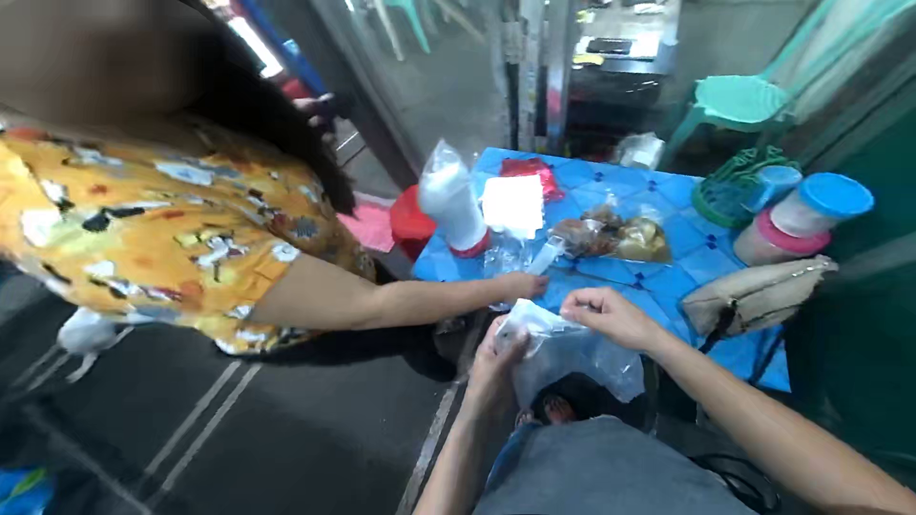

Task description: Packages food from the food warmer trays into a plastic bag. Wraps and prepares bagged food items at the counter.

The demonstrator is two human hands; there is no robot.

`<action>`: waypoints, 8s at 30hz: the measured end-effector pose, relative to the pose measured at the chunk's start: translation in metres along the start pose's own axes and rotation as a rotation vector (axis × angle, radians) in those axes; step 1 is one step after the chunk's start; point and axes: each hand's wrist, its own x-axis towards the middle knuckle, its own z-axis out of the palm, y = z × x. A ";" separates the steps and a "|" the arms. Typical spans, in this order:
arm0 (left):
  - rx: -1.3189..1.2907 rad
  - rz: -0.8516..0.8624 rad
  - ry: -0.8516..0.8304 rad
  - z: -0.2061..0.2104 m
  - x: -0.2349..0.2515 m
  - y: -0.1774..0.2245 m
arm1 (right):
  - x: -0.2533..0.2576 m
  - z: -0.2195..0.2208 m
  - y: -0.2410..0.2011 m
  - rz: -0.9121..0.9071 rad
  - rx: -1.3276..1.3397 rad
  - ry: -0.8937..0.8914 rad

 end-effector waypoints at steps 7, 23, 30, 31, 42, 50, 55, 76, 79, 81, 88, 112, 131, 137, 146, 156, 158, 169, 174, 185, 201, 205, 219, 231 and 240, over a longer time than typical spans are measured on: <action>0.065 -0.179 -0.322 0.038 0.002 -0.014 | -0.072 -0.025 0.006 0.175 0.023 0.442; 0.055 -0.419 -0.622 0.114 -0.027 -0.014 | -0.189 0.030 -0.027 0.053 -0.466 0.540; 0.001 -0.436 -0.680 0.119 -0.043 -0.011 | -0.194 0.050 -0.047 0.002 -0.354 0.601; -0.002 -0.439 -0.693 0.118 -0.042 -0.009 | -0.193 0.050 -0.049 -0.016 -0.303 0.581; -0.011 -0.255 -0.611 0.071 -0.039 0.025 | -0.162 0.056 -0.072 0.063 -0.238 0.681; -0.060 -0.264 -0.514 0.057 -0.039 0.031 | -0.122 0.070 -0.088 -0.065 -0.267 0.547; -0.094 -0.303 -0.432 0.043 -0.034 0.034 | -0.106 0.065 -0.080 -0.072 -0.359 0.565; 0.002 -0.225 -0.215 0.120 0.080 0.010 | -0.029 -0.084 -0.013 -0.060 -0.120 0.202; -0.070 -0.166 -0.184 0.141 0.094 0.000 | -0.021 -0.108 0.005 -0.038 -0.049 0.152; -0.084 -0.094 -0.179 0.150 0.103 -0.007 | -0.017 -0.120 0.016 -0.001 -0.007 0.159; -0.029 -0.044 -0.102 0.163 0.126 -0.013 | -0.010 -0.148 0.040 0.125 0.019 0.170; 1.077 0.029 -0.170 0.080 0.165 -0.023 | 0.039 -0.284 0.213 0.427 -0.115 0.290; 1.140 -0.139 0.032 0.097 0.175 -0.050 | 0.059 -0.265 0.194 0.298 -0.386 0.146; 1.062 -0.130 -0.001 0.094 0.167 -0.051 | 0.036 -0.239 0.106 0.095 -0.516 0.193; 0.127 -0.157 -0.282 0.112 0.160 -0.026 | 0.055 -0.206 -0.057 -0.279 -0.038 0.329; -0.212 0.146 -0.281 0.071 0.136 -0.009 | 0.025 -0.155 0.039 0.027 -0.071 0.274; 0.006 0.092 -0.290 0.087 0.135 -0.016 | 0.020 -0.155 0.079 0.039 -0.348 0.241; 0.087 0.044 -0.428 0.138 0.128 -0.065 | 0.055 -0.227 0.143 0.252 -0.368 -0.088; 0.127 0.023 -0.420 0.137 0.127 -0.061 | 0.142 -0.225 0.200 0.354 -0.362 0.265; 0.033 0.048 -0.205 0.121 0.128 -0.084 | 0.113 -0.254 0.140 -0.072 -0.367 0.321; -0.026 0.081 -0.117 0.113 0.117 -0.095 | 0.085 -0.194 0.138 -0.062 -0.190 -0.450; -0.032 0.086 -0.086 0.113 0.113 -0.100 | 0.135 -0.203 0.190 0.182 -0.446 -0.054; -0.080 0.093 -0.046 0.120 0.117 -0.100 | 0.087 -0.223 0.162 0.070 -0.525 0.272; -0.058 0.132 -0.104 0.118 0.121 -0.092 | 0.043 -0.212 0.081 -0.106 -0.268 -0.285; -0.005 0.191 -0.100 0.119 0.096 -0.107 | 0.166 -0.132 0.161 -0.172 -0.785 -0.320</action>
